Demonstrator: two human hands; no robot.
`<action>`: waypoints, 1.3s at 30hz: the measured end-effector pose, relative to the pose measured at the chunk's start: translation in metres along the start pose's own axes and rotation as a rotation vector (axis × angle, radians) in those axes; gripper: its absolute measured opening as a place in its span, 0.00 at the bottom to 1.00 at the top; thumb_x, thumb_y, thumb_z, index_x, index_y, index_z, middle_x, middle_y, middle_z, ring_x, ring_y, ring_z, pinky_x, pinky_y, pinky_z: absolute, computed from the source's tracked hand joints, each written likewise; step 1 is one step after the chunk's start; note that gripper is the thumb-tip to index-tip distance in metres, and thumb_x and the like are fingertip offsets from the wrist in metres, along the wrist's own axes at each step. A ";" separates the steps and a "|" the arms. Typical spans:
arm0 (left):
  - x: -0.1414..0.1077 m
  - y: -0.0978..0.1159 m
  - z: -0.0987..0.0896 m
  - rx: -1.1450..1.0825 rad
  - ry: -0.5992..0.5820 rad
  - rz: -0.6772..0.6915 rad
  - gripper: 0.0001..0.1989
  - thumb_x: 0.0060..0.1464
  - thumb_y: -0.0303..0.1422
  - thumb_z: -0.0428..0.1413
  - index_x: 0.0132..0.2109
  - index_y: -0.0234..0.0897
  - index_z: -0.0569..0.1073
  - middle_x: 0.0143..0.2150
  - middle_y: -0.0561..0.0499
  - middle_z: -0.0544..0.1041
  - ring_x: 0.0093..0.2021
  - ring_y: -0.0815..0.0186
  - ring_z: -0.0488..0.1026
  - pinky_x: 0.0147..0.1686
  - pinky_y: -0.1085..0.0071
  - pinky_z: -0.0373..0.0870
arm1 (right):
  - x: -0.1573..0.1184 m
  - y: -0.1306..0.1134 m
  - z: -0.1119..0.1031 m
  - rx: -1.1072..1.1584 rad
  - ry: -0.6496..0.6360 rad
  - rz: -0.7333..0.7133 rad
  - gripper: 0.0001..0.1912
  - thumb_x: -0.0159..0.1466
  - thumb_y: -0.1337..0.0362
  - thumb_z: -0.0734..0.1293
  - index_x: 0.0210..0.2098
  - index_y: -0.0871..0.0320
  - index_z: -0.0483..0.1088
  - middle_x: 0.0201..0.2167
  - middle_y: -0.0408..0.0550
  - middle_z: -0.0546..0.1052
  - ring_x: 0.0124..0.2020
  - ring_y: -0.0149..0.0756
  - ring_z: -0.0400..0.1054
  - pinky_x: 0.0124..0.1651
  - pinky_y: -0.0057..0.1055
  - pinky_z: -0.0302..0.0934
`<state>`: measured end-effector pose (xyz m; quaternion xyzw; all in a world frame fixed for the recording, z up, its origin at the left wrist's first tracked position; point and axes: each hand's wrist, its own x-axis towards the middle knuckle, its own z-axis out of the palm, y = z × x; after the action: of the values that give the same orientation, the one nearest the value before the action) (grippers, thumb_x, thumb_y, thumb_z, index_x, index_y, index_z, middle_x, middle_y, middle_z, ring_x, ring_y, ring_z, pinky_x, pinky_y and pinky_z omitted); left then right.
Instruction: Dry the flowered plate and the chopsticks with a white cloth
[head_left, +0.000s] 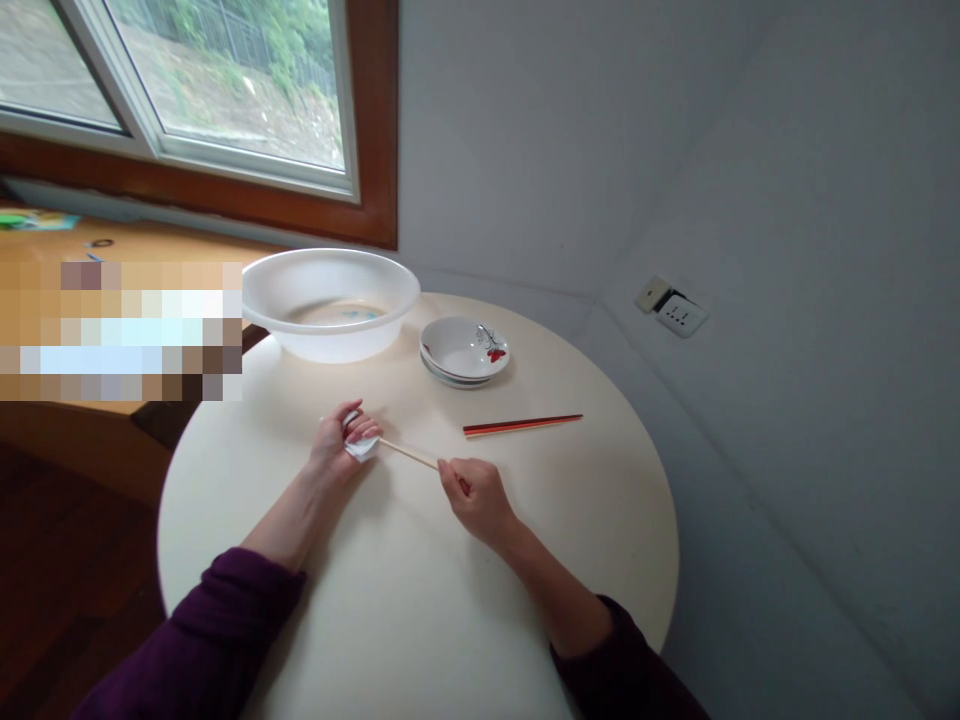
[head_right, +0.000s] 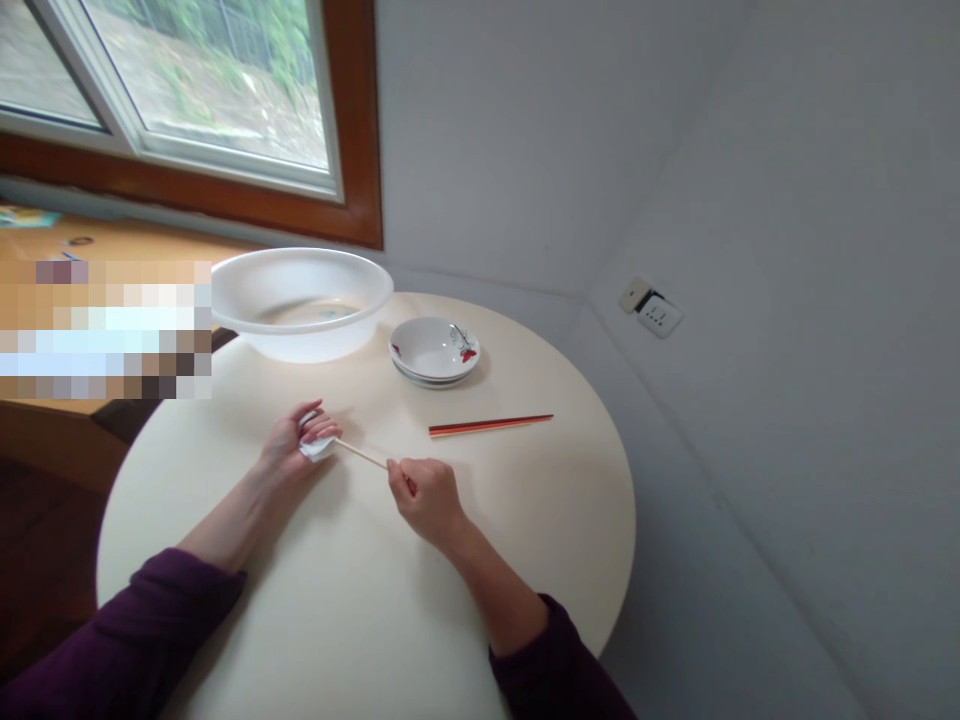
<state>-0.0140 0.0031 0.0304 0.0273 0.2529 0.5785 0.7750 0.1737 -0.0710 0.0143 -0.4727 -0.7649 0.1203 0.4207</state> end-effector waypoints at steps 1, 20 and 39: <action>0.000 0.000 0.000 -0.001 0.001 -0.002 0.19 0.56 0.23 0.44 0.20 0.39 0.47 0.14 0.63 0.41 0.10 0.78 0.45 0.12 0.80 0.53 | 0.000 0.000 0.000 0.006 0.021 -0.018 0.21 0.64 0.64 0.55 0.18 0.56 0.41 0.13 0.36 0.48 0.16 0.25 0.43 0.22 0.28 0.40; -0.001 -0.004 0.002 0.345 -0.142 0.126 0.14 0.49 0.26 0.52 0.18 0.35 0.61 0.12 0.58 0.58 0.14 0.74 0.59 0.19 0.77 0.63 | 0.003 0.001 -0.009 0.029 0.333 -0.089 0.21 0.63 0.69 0.58 0.20 0.55 0.41 0.15 0.35 0.46 0.16 0.23 0.42 0.20 0.26 0.41; -0.009 -0.018 0.003 0.493 -0.177 -0.166 0.16 0.57 0.36 0.48 0.41 0.28 0.75 0.33 0.41 0.78 0.29 0.60 0.75 0.30 0.63 0.72 | 0.006 -0.004 -0.018 0.444 0.538 0.338 0.24 0.61 0.55 0.60 0.15 0.55 0.46 0.11 0.35 0.51 0.14 0.23 0.44 0.16 0.24 0.41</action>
<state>0.0014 -0.0102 0.0298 0.2447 0.3189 0.4293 0.8088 0.1837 -0.0720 0.0302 -0.5042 -0.4938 0.2225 0.6727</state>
